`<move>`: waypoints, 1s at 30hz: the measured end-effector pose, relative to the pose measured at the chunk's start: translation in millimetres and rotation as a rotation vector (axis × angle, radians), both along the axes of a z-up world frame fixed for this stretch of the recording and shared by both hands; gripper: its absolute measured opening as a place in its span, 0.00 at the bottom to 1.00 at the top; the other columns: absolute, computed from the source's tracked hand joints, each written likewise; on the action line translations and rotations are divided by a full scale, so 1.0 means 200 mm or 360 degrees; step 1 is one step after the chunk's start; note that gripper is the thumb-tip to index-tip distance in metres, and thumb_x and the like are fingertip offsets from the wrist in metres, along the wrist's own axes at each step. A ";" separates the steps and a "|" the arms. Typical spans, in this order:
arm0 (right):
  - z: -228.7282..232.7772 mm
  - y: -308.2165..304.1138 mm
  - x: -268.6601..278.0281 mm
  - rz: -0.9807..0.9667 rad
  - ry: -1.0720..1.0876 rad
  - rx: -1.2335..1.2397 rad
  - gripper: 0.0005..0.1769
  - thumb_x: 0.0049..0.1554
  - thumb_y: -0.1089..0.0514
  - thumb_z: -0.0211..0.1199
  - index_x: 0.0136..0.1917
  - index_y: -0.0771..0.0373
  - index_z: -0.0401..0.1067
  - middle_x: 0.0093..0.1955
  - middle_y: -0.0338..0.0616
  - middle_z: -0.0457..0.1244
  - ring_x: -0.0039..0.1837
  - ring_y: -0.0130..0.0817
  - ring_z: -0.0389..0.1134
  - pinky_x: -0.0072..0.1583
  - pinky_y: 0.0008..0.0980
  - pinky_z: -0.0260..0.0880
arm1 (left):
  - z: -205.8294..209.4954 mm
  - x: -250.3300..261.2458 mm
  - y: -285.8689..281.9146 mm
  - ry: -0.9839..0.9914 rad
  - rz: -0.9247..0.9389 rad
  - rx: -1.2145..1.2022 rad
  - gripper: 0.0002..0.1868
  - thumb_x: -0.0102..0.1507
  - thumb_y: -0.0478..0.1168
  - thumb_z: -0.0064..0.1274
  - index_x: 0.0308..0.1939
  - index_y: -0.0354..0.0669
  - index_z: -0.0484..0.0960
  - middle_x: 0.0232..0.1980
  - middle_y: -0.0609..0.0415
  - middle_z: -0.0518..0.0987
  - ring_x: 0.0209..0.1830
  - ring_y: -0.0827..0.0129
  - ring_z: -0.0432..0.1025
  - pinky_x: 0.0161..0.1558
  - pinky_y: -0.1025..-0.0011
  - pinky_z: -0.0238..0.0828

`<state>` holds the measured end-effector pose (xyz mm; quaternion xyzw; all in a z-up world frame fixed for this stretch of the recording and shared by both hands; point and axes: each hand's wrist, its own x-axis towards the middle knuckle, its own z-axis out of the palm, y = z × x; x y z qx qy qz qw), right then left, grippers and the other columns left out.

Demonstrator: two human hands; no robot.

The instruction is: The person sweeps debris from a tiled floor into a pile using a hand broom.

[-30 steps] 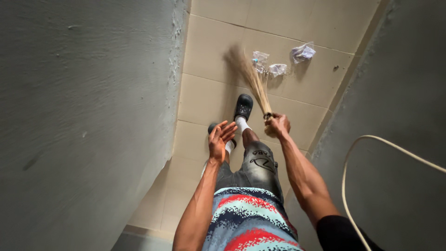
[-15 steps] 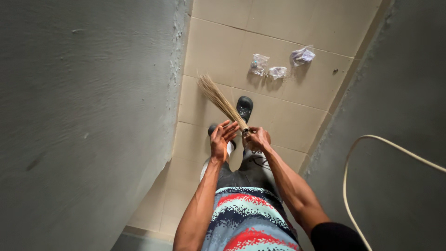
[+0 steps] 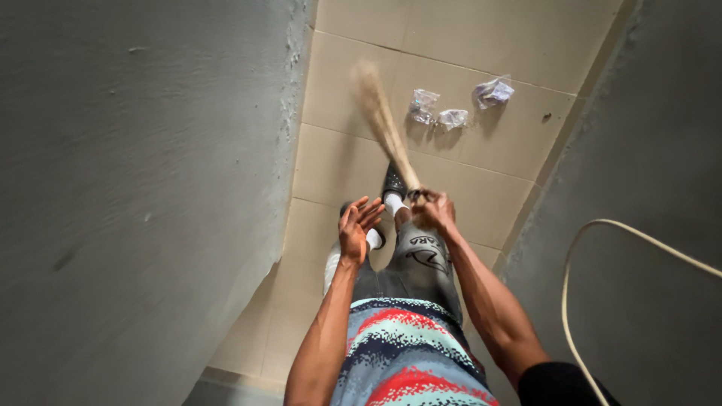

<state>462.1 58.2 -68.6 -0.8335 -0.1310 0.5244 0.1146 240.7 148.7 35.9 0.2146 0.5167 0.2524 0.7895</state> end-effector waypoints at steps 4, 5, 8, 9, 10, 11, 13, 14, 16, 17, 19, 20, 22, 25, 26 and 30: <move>0.03 -0.02 -0.18 -0.0014 0.0317 -0.0167 0.38 0.38 0.51 0.76 0.65 0.47 0.78 0.45 0.56 0.75 0.43 0.46 0.77 0.45 0.41 0.79 | -0.02 0.00 0.01 -0.0054 0.0033 -0.0007 0.34 0.71 0.60 0.41 0.69 0.35 0.67 0.67 0.38 0.77 0.65 0.53 0.75 0.61 0.62 0.70; 0.01 -0.02 -0.24 0.0231 0.0222 -0.0048 0.36 0.38 0.49 0.78 0.63 0.46 0.80 0.48 0.54 0.74 0.46 0.45 0.76 0.48 0.40 0.76 | -0.01 -0.01 0.01 -0.0042 0.0028 -0.0015 0.34 0.71 0.60 0.41 0.69 0.35 0.67 0.66 0.38 0.77 0.65 0.53 0.75 0.61 0.62 0.71; -0.05 0.02 -0.32 0.0407 0.0161 -0.0013 0.33 0.38 0.50 0.80 0.60 0.46 0.82 0.50 0.51 0.73 0.50 0.44 0.74 0.53 0.38 0.72 | -0.01 -0.03 0.01 -0.0035 0.0038 -0.0026 0.35 0.71 0.61 0.40 0.69 0.34 0.67 0.66 0.37 0.77 0.64 0.53 0.75 0.62 0.61 0.71; -0.06 0.03 -0.33 0.0336 0.0202 -0.0098 0.32 0.39 0.52 0.79 0.59 0.45 0.82 0.50 0.49 0.73 0.51 0.43 0.74 0.54 0.37 0.71 | -0.02 -0.05 0.01 -0.0033 0.0050 -0.0032 0.35 0.71 0.61 0.40 0.69 0.34 0.67 0.66 0.37 0.78 0.64 0.53 0.75 0.62 0.61 0.71; -0.08 0.04 -0.32 0.0339 0.0201 -0.0098 0.32 0.39 0.52 0.79 0.59 0.45 0.82 0.50 0.49 0.73 0.51 0.43 0.74 0.54 0.37 0.71 | -0.03 -0.06 0.02 -0.0034 0.0053 -0.0031 0.35 0.71 0.61 0.40 0.69 0.34 0.67 0.66 0.37 0.78 0.64 0.53 0.75 0.62 0.61 0.71; -0.09 0.04 -0.30 0.0102 0.0333 -0.0143 0.28 0.41 0.54 0.75 0.59 0.49 0.83 0.48 0.52 0.74 0.49 0.43 0.75 0.51 0.38 0.74 | -0.04 -0.08 0.02 -0.0016 0.0046 -0.0045 0.36 0.71 0.61 0.41 0.69 0.34 0.66 0.66 0.36 0.78 0.64 0.52 0.76 0.62 0.61 0.71; -0.15 0.05 -0.27 -0.0139 0.0467 -0.0188 0.26 0.44 0.55 0.70 0.58 0.52 0.85 0.47 0.53 0.75 0.46 0.44 0.77 0.49 0.39 0.76 | -0.05 -0.12 0.04 0.0004 0.0033 -0.0060 0.36 0.71 0.61 0.41 0.69 0.34 0.66 0.66 0.36 0.78 0.64 0.52 0.76 0.61 0.61 0.71; -0.19 0.07 -0.24 -0.0219 0.0313 -0.0123 0.27 0.43 0.56 0.74 0.58 0.55 0.83 0.47 0.51 0.74 0.46 0.39 0.76 0.50 0.36 0.75 | -0.05 -0.15 0.05 0.0012 0.0017 -0.0067 0.36 0.70 0.61 0.41 0.69 0.34 0.66 0.65 0.36 0.78 0.64 0.52 0.76 0.61 0.61 0.71; -0.22 0.10 -0.23 -0.0304 0.0158 -0.0064 0.29 0.42 0.56 0.78 0.59 0.57 0.80 0.48 0.48 0.73 0.47 0.34 0.76 0.51 0.33 0.74 | -0.06 -0.18 0.08 0.0021 -0.0005 -0.0081 0.36 0.70 0.61 0.41 0.69 0.33 0.66 0.65 0.37 0.78 0.64 0.52 0.76 0.61 0.60 0.71; -0.22 0.13 -0.22 -0.0441 0.0190 -0.0020 0.27 0.43 0.58 0.76 0.58 0.57 0.81 0.47 0.47 0.74 0.45 0.34 0.75 0.49 0.33 0.74 | -0.06 -0.19 0.10 0.0020 -0.0017 -0.0079 0.36 0.71 0.61 0.41 0.69 0.34 0.67 0.66 0.37 0.78 0.64 0.53 0.76 0.61 0.61 0.71; -0.17 0.17 -0.23 -0.0591 0.0216 0.0022 0.25 0.45 0.60 0.73 0.58 0.58 0.82 0.46 0.46 0.74 0.43 0.33 0.75 0.47 0.33 0.74 | -0.06 -0.21 0.16 0.0014 -0.0041 -0.0081 0.35 0.71 0.61 0.40 0.69 0.34 0.67 0.66 0.37 0.78 0.65 0.54 0.75 0.61 0.62 0.70; -0.14 0.18 -0.25 -0.0716 0.0286 0.0099 0.26 0.44 0.62 0.72 0.59 0.58 0.81 0.45 0.46 0.74 0.43 0.33 0.75 0.47 0.33 0.75 | -0.06 -0.22 0.18 0.0020 -0.0052 -0.0060 0.35 0.71 0.60 0.40 0.69 0.34 0.68 0.65 0.37 0.78 0.64 0.53 0.76 0.61 0.62 0.70; -0.07 0.20 -0.28 -0.0850 0.0342 0.0180 0.28 0.44 0.65 0.71 0.59 0.59 0.81 0.45 0.47 0.74 0.43 0.34 0.75 0.46 0.32 0.76 | -0.06 -0.23 0.24 0.0015 -0.0073 -0.0041 0.34 0.71 0.60 0.40 0.69 0.33 0.68 0.65 0.36 0.78 0.64 0.52 0.76 0.61 0.62 0.71; 0.00 0.15 -0.43 -0.0730 0.0311 0.0115 0.32 0.43 0.65 0.72 0.63 0.54 0.78 0.44 0.48 0.73 0.42 0.33 0.74 0.45 0.31 0.75 | -0.04 -0.26 0.31 0.0025 -0.0098 -0.0018 0.34 0.72 0.59 0.40 0.69 0.33 0.68 0.65 0.36 0.78 0.64 0.53 0.76 0.61 0.61 0.71; 0.01 0.14 -0.50 -0.0666 0.0447 0.0242 0.30 0.42 0.65 0.71 0.61 0.58 0.80 0.44 0.48 0.74 0.42 0.34 0.74 0.44 0.33 0.75 | -0.03 -0.28 0.32 0.0022 -0.0106 -0.0026 0.34 0.72 0.59 0.40 0.69 0.33 0.68 0.65 0.37 0.78 0.64 0.53 0.76 0.61 0.62 0.71; -0.02 0.19 -0.58 0.0239 0.0246 -0.0104 0.30 0.41 0.53 0.77 0.60 0.48 0.82 0.45 0.45 0.72 0.44 0.40 0.72 0.49 0.38 0.72 | -0.05 -0.29 0.41 -0.0040 -0.0124 -0.0045 0.34 0.72 0.58 0.40 0.69 0.32 0.67 0.65 0.37 0.78 0.64 0.53 0.75 0.61 0.62 0.72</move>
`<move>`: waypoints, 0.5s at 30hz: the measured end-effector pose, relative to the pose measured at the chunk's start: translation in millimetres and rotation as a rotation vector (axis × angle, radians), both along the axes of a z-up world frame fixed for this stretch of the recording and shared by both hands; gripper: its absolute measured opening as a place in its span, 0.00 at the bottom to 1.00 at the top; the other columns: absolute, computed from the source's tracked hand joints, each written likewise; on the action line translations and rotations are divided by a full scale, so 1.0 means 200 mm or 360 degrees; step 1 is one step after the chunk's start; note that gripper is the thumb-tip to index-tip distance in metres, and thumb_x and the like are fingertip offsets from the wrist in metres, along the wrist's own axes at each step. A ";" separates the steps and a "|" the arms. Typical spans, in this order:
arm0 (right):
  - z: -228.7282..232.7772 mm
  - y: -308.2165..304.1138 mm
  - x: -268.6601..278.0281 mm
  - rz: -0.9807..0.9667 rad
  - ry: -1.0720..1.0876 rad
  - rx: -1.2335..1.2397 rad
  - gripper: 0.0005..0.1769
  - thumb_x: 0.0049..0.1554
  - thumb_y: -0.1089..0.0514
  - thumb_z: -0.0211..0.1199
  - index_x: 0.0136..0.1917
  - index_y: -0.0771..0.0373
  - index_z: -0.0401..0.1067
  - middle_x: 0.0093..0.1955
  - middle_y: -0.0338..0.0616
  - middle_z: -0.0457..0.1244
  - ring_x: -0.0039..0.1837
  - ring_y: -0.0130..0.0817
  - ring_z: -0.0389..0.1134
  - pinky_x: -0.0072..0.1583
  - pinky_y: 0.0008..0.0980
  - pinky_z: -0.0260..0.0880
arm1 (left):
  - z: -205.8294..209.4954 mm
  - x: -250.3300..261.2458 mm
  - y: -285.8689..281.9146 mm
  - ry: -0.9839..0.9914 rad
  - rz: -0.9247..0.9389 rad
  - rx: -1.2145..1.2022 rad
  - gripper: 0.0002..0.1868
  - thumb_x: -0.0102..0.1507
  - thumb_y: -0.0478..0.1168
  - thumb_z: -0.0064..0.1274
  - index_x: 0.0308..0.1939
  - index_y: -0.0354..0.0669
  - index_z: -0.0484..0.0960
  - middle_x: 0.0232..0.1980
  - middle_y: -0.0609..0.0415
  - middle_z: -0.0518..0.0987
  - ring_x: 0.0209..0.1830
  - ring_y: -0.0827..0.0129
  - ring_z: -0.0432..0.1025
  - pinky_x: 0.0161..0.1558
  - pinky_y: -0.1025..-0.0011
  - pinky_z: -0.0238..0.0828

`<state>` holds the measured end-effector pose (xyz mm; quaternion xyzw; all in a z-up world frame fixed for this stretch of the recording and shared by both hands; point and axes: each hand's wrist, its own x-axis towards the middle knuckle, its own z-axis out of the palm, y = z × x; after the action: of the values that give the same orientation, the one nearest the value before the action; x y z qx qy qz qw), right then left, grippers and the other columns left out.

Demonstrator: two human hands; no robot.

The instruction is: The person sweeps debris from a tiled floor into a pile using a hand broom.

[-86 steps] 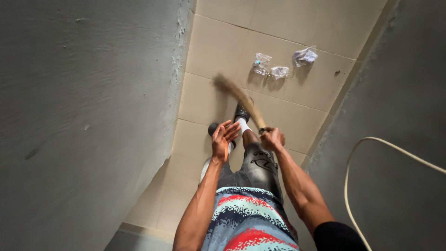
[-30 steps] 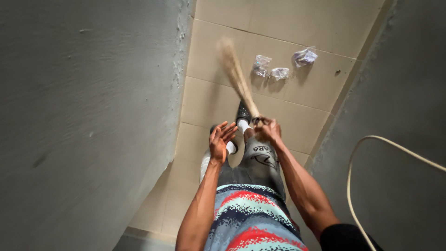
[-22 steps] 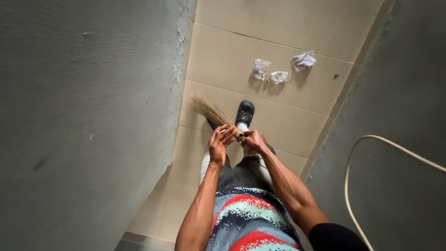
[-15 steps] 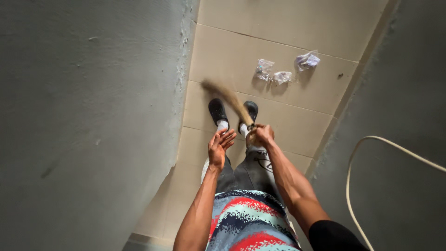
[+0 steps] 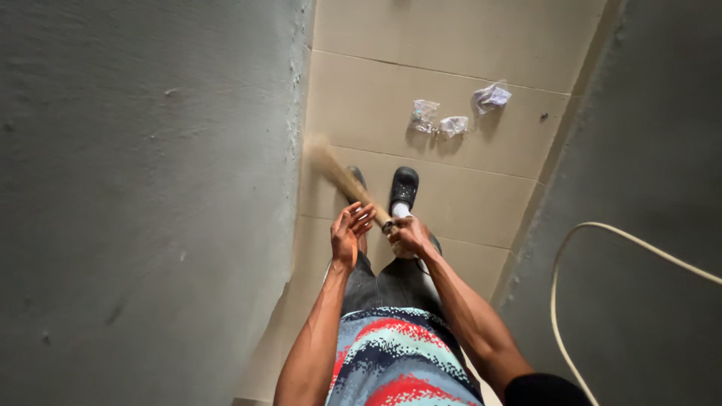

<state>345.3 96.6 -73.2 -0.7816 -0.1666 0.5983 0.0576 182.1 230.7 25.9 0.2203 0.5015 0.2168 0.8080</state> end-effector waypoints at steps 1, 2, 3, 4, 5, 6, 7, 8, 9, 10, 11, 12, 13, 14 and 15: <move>-0.02 0.02 -0.01 -0.0003 -0.0002 0.0000 0.30 0.41 0.53 0.77 0.60 0.48 0.82 0.45 0.45 0.72 0.44 0.40 0.72 0.49 0.38 0.72 | -0.01 -0.01 0.02 -0.0002 -0.0003 0.0000 0.34 0.72 0.58 0.40 0.69 0.32 0.67 0.65 0.37 0.78 0.64 0.53 0.75 0.61 0.62 0.72; -0.06 0.04 -0.02 -0.0031 -0.0042 -0.0037 0.30 0.42 0.52 0.77 0.60 0.47 0.82 0.45 0.44 0.72 0.45 0.40 0.73 0.50 0.38 0.72 | -0.01 -0.02 0.03 -0.0019 -0.0012 0.0003 0.34 0.72 0.59 0.40 0.69 0.32 0.67 0.65 0.37 0.78 0.64 0.53 0.76 0.61 0.62 0.72; -0.11 0.06 -0.02 -0.0056 -0.0077 -0.0076 0.29 0.42 0.50 0.76 0.60 0.46 0.82 0.46 0.44 0.73 0.46 0.40 0.73 0.51 0.38 0.72 | -0.02 -0.04 0.04 -0.0031 -0.0018 0.0004 0.34 0.72 0.59 0.40 0.69 0.32 0.67 0.65 0.36 0.78 0.63 0.53 0.76 0.60 0.63 0.72; -0.16 0.07 -0.03 -0.0081 -0.0112 -0.0114 0.29 0.42 0.49 0.76 0.59 0.45 0.83 0.47 0.43 0.73 0.47 0.41 0.74 0.52 0.38 0.72 | -0.03 -0.05 0.06 -0.0029 -0.0018 0.0002 0.34 0.72 0.59 0.40 0.69 0.32 0.67 0.65 0.36 0.78 0.63 0.53 0.76 0.60 0.63 0.72; -0.20 0.09 -0.04 -0.0107 -0.0143 -0.0156 0.28 0.43 0.48 0.76 0.59 0.44 0.83 0.48 0.43 0.73 0.49 0.41 0.74 0.53 0.38 0.73 | -0.03 -0.06 0.07 -0.0030 -0.0009 0.0011 0.34 0.72 0.58 0.40 0.69 0.31 0.67 0.65 0.36 0.78 0.64 0.53 0.76 0.61 0.63 0.72; -0.24 0.10 -0.04 -0.0133 -0.0174 -0.0197 0.28 0.43 0.47 0.75 0.59 0.43 0.84 0.49 0.42 0.74 0.50 0.41 0.75 0.54 0.39 0.73 | -0.04 -0.08 0.08 -0.0031 0.0000 0.0019 0.34 0.72 0.58 0.40 0.69 0.30 0.67 0.65 0.36 0.78 0.64 0.53 0.76 0.61 0.62 0.72; -0.26 0.11 -0.01 -0.0133 -0.0170 -0.0199 0.28 0.43 0.47 0.75 0.59 0.43 0.84 0.49 0.42 0.74 0.50 0.41 0.75 0.54 0.39 0.73 | -0.04 -0.09 0.09 -0.0027 -0.0001 0.0018 0.34 0.72 0.58 0.40 0.69 0.30 0.67 0.65 0.36 0.78 0.64 0.53 0.76 0.61 0.62 0.72; -0.28 0.12 0.03 -0.0264 -0.0184 -0.0106 0.28 0.41 0.49 0.76 0.57 0.46 0.84 0.49 0.43 0.74 0.49 0.39 0.76 0.53 0.37 0.74 | -0.05 -0.11 0.10 -0.0005 -0.0015 0.0015 0.34 0.72 0.58 0.40 0.69 0.31 0.67 0.64 0.36 0.79 0.63 0.53 0.76 0.61 0.63 0.72; -0.29 0.14 0.06 -0.0395 -0.0200 -0.0018 0.28 0.39 0.50 0.77 0.56 0.49 0.85 0.48 0.43 0.75 0.49 0.38 0.77 0.53 0.35 0.75 | -0.05 -0.13 0.11 0.0016 -0.0031 0.0006 0.34 0.72 0.58 0.39 0.69 0.31 0.67 0.64 0.36 0.79 0.62 0.52 0.77 0.60 0.63 0.71; -0.28 0.17 0.07 -0.0397 -0.0197 -0.0026 0.28 0.39 0.50 0.77 0.56 0.49 0.85 0.48 0.43 0.75 0.49 0.38 0.77 0.53 0.35 0.75 | -0.05 -0.14 0.11 0.0019 -0.0033 -0.0001 0.34 0.72 0.58 0.39 0.69 0.31 0.67 0.64 0.36 0.79 0.62 0.52 0.77 0.60 0.63 0.71; -0.26 0.20 0.09 -0.0475 -0.0208 -0.0040 0.31 0.39 0.52 0.76 0.59 0.48 0.82 0.48 0.45 0.75 0.48 0.38 0.77 0.52 0.35 0.76 | -0.05 -0.16 0.12 0.0018 -0.0038 0.0006 0.34 0.72 0.58 0.39 0.69 0.31 0.67 0.64 0.37 0.79 0.63 0.53 0.77 0.60 0.64 0.71; -0.22 0.22 0.10 -0.0553 -0.0219 -0.0055 0.34 0.40 0.53 0.75 0.62 0.46 0.79 0.48 0.47 0.75 0.46 0.39 0.78 0.51 0.35 0.77 | -0.05 -0.17 0.12 0.0017 -0.0044 0.0013 0.33 0.72 0.58 0.38 0.69 0.31 0.67 0.64 0.37 0.79 0.63 0.53 0.77 0.61 0.64 0.71; -0.17 0.23 0.09 -0.0553 -0.0224 -0.0054 0.34 0.40 0.53 0.75 0.62 0.46 0.79 0.48 0.47 0.75 0.46 0.39 0.78 0.51 0.35 0.77 | -0.05 -0.18 0.12 0.0013 -0.0044 0.0014 0.33 0.72 0.58 0.38 0.69 0.31 0.67 0.64 0.37 0.79 0.63 0.53 0.77 0.61 0.64 0.71; -0.12 0.23 0.07 -0.0554 -0.0211 0.0008 0.34 0.40 0.53 0.75 0.63 0.45 0.79 0.48 0.47 0.75 0.47 0.38 0.77 0.52 0.34 0.76 | -0.05 -0.19 0.12 0.0015 -0.0028 -0.0010 0.33 0.72 0.58 0.39 0.68 0.32 0.67 0.64 0.37 0.79 0.62 0.53 0.77 0.60 0.63 0.72; -0.08 0.23 0.05 -0.0551 -0.0199 0.0073 0.34 0.40 0.53 0.74 0.63 0.44 0.79 0.48 0.47 0.75 0.47 0.36 0.77 0.52 0.34 0.75 | -0.05 -0.19 0.13 0.0015 -0.0009 -0.0031 0.33 0.72 0.58 0.39 0.68 0.32 0.67 0.63 0.36 0.79 0.61 0.52 0.77 0.60 0.62 0.73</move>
<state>356.3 143.1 -89.6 -0.8328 -0.0464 0.5257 0.1670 144.1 256.8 16.1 0.2150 0.5068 0.2086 0.8084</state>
